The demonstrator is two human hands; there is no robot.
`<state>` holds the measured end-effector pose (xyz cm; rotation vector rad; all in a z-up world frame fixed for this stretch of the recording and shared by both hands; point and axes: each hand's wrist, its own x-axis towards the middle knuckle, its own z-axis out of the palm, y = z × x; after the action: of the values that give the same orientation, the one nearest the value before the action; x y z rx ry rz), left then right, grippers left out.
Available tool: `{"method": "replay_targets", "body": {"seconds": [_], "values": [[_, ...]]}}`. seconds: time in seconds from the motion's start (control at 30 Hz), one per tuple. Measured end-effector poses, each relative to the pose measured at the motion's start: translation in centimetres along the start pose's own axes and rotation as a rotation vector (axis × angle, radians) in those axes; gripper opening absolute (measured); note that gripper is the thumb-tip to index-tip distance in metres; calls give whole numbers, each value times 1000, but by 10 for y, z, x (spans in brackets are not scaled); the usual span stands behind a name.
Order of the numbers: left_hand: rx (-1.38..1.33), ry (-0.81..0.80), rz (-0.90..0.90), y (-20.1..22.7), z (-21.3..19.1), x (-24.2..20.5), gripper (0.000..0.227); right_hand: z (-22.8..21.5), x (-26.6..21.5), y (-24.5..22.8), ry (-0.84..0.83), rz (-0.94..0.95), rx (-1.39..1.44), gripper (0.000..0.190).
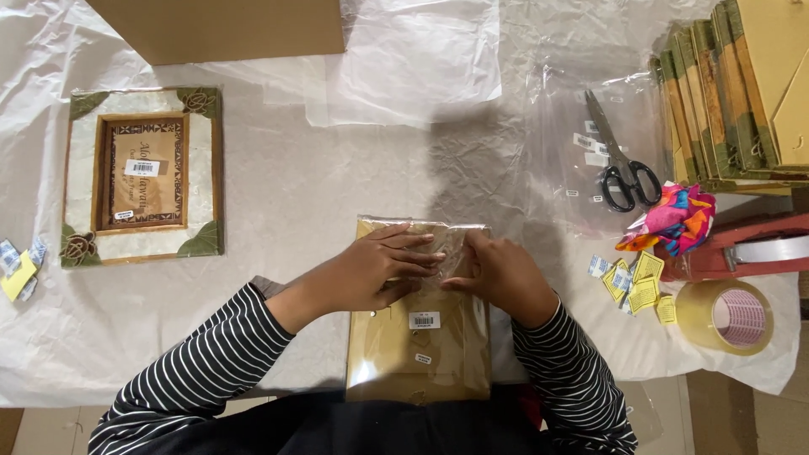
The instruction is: The person wraps a picture frame in plastic film and secures it with adhesive labels.
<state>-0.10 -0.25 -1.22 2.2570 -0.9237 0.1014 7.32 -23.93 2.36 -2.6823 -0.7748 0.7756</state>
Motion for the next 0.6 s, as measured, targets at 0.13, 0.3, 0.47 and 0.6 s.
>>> {"method": "replay_targets", "body": {"seconds": [0.13,0.3,0.47,0.6], "values": [[0,-1,5,-1,1,0,27,4,5,15,7,-56,25,49],[-5,10,8,-1,0,-1,26,0,8,24,-59,-129,81,45],[-59,20,-4,8,-10,3,26,-9,11,35,-111,-207,126,51],[-55,42,15,4,-4,1,29,-8,11,17,52,-225,29,51]]}}
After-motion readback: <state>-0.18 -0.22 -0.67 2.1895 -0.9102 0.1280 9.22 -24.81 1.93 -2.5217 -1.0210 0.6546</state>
